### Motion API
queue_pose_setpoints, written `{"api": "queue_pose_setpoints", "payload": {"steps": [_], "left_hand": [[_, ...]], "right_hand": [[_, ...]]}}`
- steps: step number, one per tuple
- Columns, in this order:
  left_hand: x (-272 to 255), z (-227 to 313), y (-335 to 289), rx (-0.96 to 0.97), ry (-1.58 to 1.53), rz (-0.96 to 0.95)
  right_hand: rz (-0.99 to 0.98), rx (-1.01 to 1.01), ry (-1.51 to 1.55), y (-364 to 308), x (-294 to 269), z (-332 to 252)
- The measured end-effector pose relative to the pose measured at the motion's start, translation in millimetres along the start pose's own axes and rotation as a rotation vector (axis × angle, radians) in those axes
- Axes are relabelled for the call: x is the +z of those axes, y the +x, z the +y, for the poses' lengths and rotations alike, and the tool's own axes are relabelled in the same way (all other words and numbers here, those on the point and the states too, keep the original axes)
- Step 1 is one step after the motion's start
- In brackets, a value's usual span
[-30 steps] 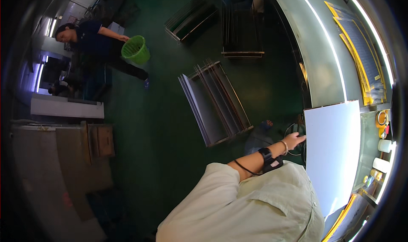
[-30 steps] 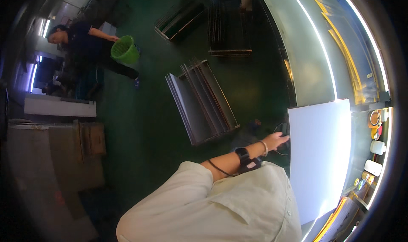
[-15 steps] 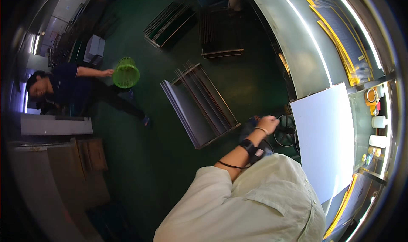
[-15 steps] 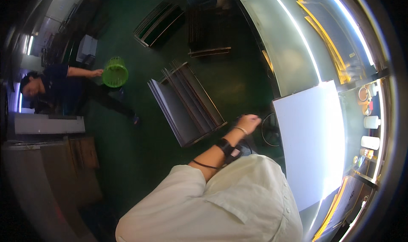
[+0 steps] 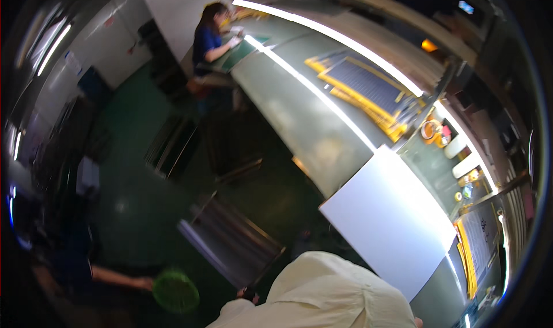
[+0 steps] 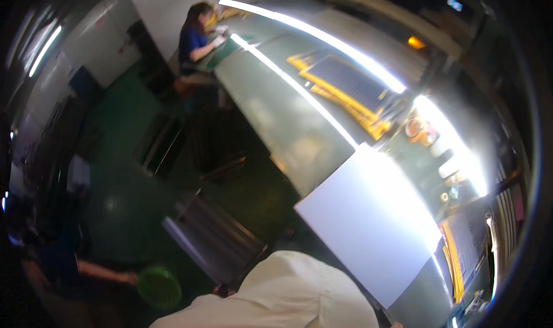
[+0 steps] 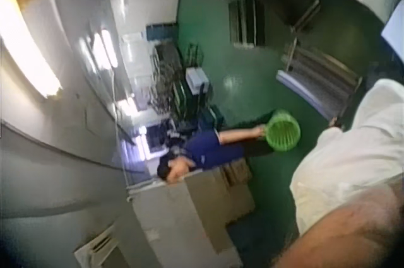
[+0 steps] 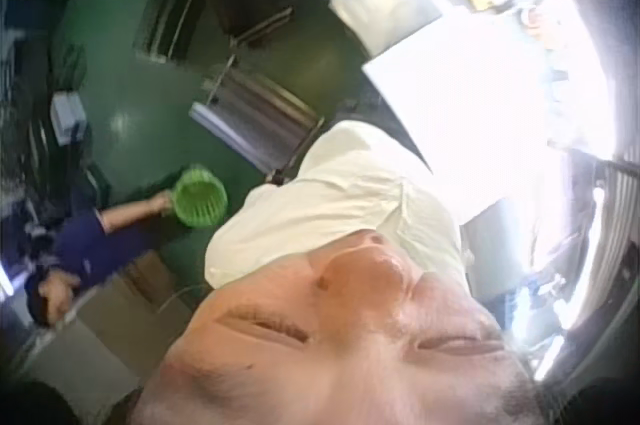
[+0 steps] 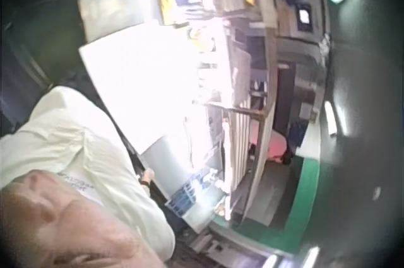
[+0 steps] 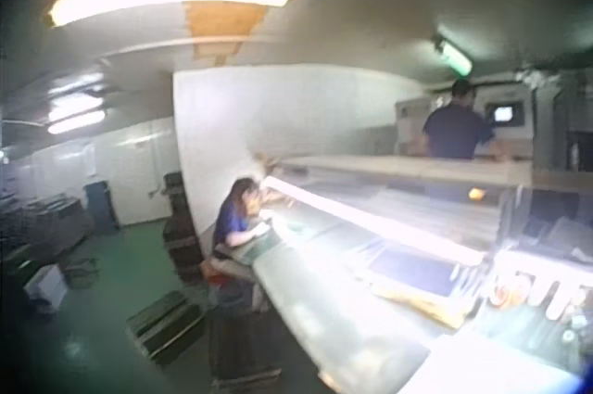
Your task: Inspecting and organizing large printed sheets at a fabrication station.
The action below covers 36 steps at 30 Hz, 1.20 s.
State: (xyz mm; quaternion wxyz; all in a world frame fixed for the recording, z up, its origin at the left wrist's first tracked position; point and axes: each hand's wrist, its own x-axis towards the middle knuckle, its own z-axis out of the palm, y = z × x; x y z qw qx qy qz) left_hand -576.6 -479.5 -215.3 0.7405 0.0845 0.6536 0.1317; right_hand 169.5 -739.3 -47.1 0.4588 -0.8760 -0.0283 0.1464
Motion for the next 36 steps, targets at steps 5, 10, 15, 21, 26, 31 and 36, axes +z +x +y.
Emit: {"api": "queue_pose_setpoints", "payload": {"steps": [5, 10, 15, 21, 26, 31, 36], "left_hand": [[22, 133, 43, 0.072, -0.64, 0.349], [11, 340, 85, 0.591, 0.676, 0.325], [222, 472, -4, 0.99, 0.78, 0.561], [301, 490, -15, 0.573, 1.121, 0.013], [323, 466, 8, 0.143, 1.144, -0.328], [329, 466, -2, 0.001, 1.051, -0.589], [338, 465, -5, 0.075, 1.065, -0.479]], "right_hand": [[0.225, 0.076, 0.05, 16, 35, 8], [0.237, -0.168, -0.496, 19, 140, -104], [0.443, -0.048, -0.642, -66, 147, -146], [0.416, 0.214, -0.612, -94, 181, -112], [0.486, 0.132, -0.54, -125, 202, -78], [0.509, 0.075, -0.492, -143, 202, -123], [0.635, 0.085, -0.41, -114, 174, -98]]}}
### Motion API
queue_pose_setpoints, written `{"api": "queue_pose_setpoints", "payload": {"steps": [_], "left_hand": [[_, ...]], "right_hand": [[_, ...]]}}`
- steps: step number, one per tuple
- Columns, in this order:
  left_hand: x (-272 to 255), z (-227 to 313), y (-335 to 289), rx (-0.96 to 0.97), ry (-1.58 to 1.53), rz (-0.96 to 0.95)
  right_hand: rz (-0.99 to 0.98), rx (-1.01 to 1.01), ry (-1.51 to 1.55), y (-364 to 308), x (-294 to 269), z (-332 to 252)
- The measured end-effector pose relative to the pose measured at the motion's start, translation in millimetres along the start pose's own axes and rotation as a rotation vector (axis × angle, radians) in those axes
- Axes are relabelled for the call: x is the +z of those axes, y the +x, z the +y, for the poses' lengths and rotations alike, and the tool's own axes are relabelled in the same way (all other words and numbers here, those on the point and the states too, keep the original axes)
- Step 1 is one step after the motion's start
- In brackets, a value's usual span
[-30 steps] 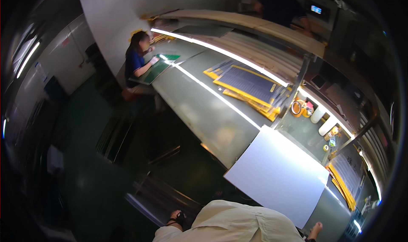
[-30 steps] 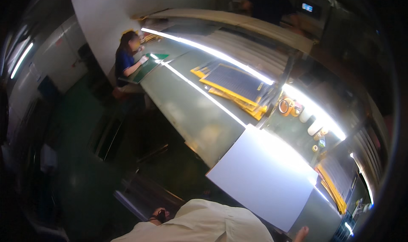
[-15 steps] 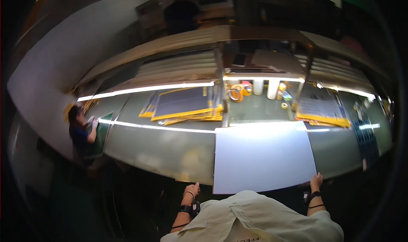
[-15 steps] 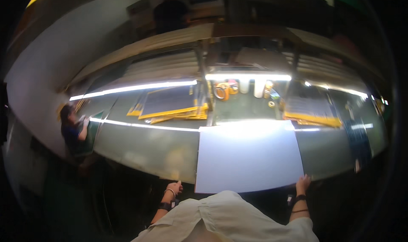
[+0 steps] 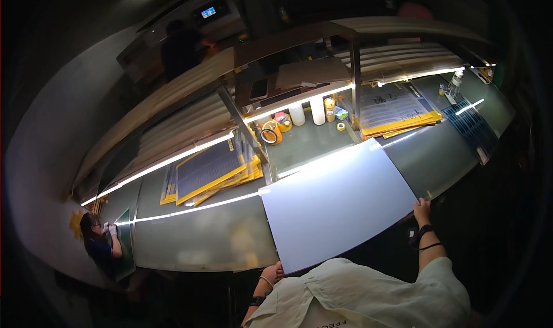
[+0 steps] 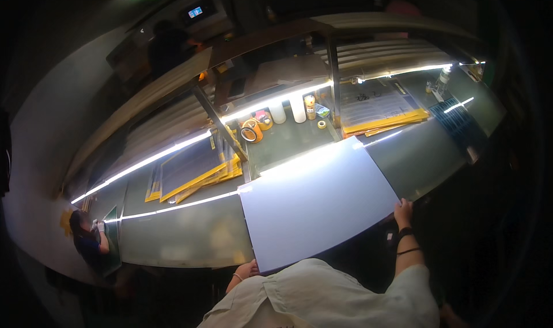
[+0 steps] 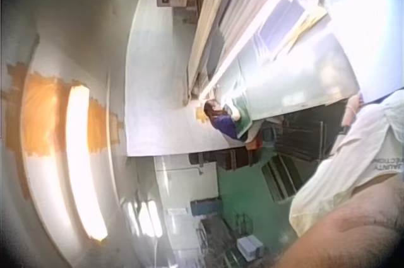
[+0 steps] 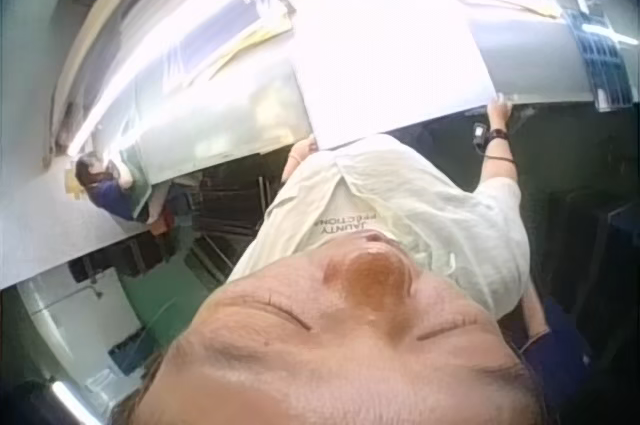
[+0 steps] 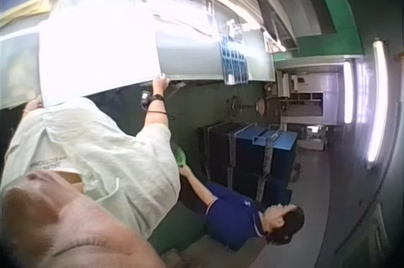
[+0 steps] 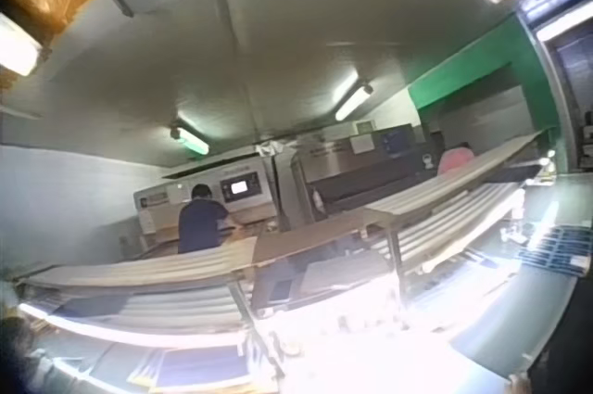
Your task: Inspecting and organizing large printed sheets at a fabrication station.
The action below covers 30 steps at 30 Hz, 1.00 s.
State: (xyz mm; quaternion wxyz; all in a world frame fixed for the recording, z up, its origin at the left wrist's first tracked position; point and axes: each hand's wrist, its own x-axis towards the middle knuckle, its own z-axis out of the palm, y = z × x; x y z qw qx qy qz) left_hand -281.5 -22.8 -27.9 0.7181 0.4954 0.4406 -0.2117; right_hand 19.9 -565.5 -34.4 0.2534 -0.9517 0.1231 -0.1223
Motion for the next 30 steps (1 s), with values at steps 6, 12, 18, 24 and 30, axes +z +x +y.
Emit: {"api": "queue_pose_setpoints", "payload": {"steps": [6, 12, 18, 24, 30], "left_hand": [[-1, 12, -22, 0.326, 0.482, 0.528], [13, 26, -32, 0.328, 0.704, 0.716], [-8, 19, -25, 0.498, 0.771, 0.714], [-25, 28, -45, 0.454, 0.903, 0.714], [-34, 5, -58, 0.268, 1.088, 0.728]], "right_hand": [[-0.13, 0.102, 0.059, 12, 15, 16], [-0.056, 0.087, 0.082, -7, 17, 12], [-0.009, 0.123, 0.051, -13, 8, -6], [0.072, 0.081, 0.013, -38, -18, -18], [0.058, 0.062, 0.12, -60, -14, -7]]}}
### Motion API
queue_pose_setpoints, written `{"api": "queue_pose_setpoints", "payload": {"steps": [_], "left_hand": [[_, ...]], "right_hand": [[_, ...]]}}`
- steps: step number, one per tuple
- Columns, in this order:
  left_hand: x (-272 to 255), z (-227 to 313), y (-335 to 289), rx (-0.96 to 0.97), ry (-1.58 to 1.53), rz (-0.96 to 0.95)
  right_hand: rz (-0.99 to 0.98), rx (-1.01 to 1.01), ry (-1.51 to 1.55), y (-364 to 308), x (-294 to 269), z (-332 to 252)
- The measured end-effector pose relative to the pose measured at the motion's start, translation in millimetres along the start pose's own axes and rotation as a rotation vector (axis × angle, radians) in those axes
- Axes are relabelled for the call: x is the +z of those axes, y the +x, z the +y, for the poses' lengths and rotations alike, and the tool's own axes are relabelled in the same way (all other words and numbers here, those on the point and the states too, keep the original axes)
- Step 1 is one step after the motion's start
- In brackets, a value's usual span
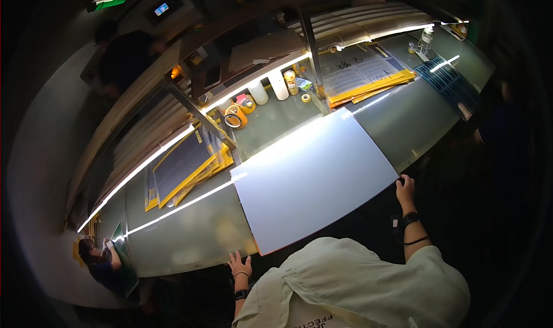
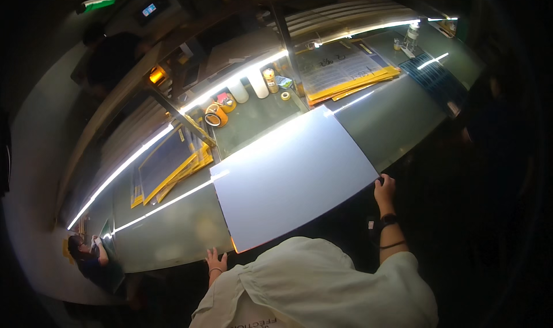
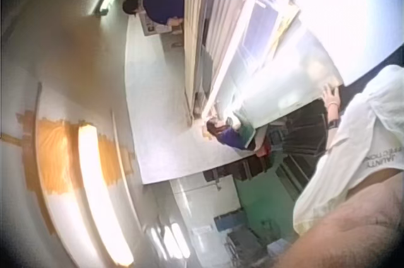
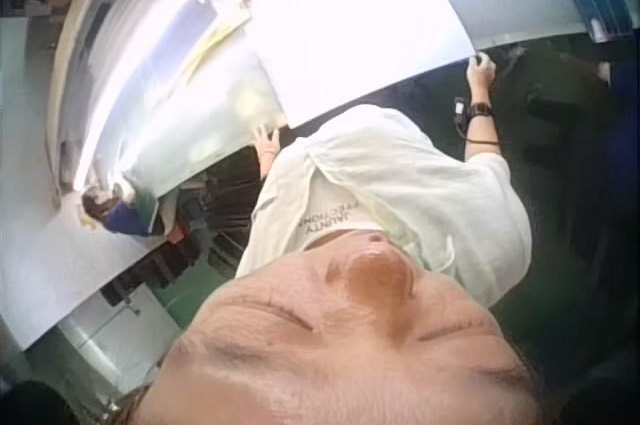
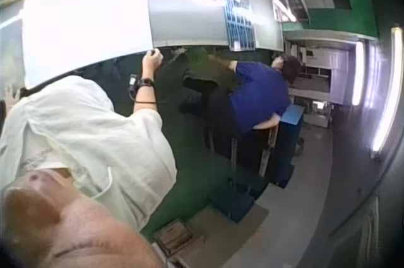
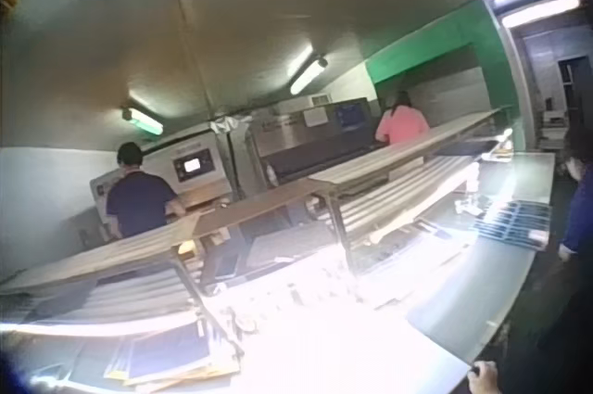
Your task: Inspecting and organizing large printed sheets at a fabrication station.
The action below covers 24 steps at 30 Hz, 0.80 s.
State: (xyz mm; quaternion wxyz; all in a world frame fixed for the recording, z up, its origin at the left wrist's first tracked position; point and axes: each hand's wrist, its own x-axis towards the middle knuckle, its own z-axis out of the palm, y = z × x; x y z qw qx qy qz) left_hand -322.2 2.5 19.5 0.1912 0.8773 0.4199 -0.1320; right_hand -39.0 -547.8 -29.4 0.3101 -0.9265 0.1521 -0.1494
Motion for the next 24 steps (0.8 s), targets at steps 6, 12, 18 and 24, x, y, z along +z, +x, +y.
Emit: {"api": "queue_pose_setpoints", "payload": {"steps": [6, 12, 18, 24], "left_hand": [[7, 2, -3, -0.001, 0.108, -0.019], [1, 17, -9, 0.046, -0.122, -0.043], [4, 2, -11, -0.021, -0.046, 0.038], [8, 10, -14, -0.028, -0.06, -0.025]], "right_hand": [[-0.17, 0.068, 0.04, -16, -21, -19], [-0.225, -0.025, 0.051, -12, -23, -20], [-0.335, -0.133, 0.068, -10, -9, -39], [-0.476, -0.194, 0.156, 5, 3, -22]]}}
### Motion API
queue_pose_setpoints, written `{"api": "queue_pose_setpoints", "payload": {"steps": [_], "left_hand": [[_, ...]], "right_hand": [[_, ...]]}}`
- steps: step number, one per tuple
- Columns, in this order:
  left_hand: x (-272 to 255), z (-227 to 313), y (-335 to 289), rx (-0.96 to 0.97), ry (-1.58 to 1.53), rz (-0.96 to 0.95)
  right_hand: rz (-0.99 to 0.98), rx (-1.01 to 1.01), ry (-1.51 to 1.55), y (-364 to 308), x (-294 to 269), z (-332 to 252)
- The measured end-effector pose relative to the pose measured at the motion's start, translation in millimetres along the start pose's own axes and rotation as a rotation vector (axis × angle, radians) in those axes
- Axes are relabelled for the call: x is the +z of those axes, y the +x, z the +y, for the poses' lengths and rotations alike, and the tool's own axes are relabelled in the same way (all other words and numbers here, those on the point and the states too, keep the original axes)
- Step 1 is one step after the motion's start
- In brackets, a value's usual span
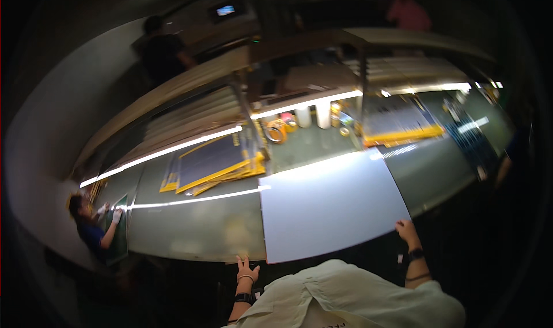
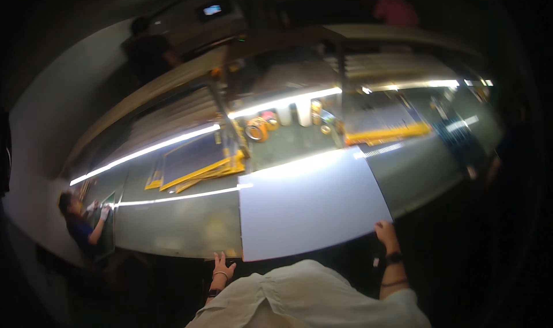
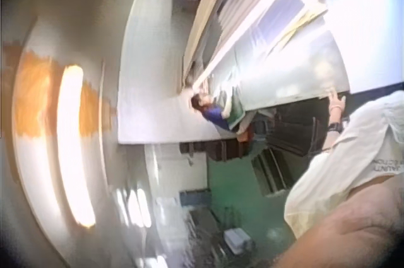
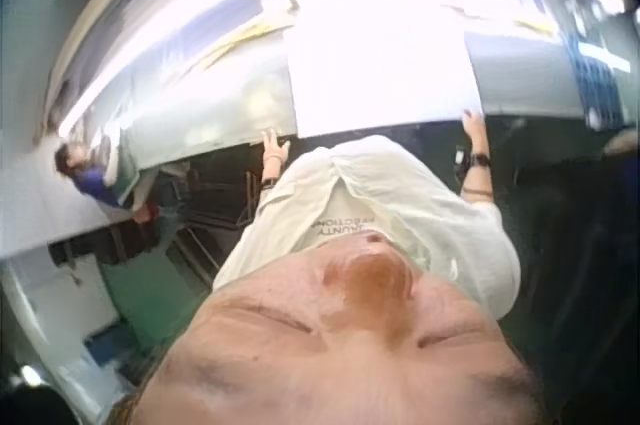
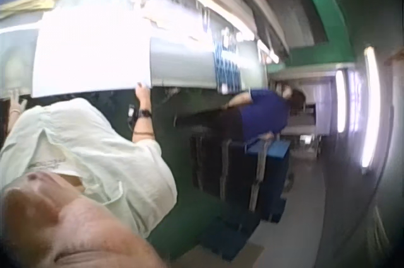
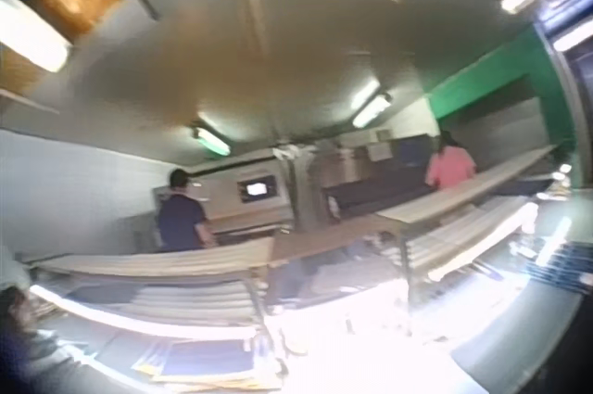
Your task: Inspecting and organizing large printed sheets at a fabrication station.
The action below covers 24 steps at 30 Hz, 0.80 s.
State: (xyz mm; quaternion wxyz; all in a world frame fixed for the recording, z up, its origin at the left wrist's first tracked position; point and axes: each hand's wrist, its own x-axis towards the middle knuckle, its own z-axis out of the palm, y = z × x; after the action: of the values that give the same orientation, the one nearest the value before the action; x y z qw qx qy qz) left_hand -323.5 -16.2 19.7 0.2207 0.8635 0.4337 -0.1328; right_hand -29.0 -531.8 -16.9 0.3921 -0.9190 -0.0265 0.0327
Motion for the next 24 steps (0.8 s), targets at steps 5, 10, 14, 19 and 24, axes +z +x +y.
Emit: {"api": "queue_pose_setpoints", "payload": {"steps": [5, 10, 14, 19, 24], "left_hand": [[-8, 1, -5, -0.088, -0.017, -0.086], [-3, 1, -3, -0.073, -0.089, -0.047], [-1, -4, -3, -0.064, -0.144, -0.052], [4, -8, 0, -0.03, -0.198, -0.059], [-1, -8, -2, -0.018, -0.22, -0.096]], "right_hand": [[-0.102, -0.126, -0.051, 21, -11, -78], [-0.18, -0.237, -0.139, 32, -3, -135], [-0.437, -0.257, -0.155, 37, 19, -160], [-0.598, -0.303, -0.264, 31, 29, -180], [-0.642, -0.332, -0.322, 32, 36, -189]]}}
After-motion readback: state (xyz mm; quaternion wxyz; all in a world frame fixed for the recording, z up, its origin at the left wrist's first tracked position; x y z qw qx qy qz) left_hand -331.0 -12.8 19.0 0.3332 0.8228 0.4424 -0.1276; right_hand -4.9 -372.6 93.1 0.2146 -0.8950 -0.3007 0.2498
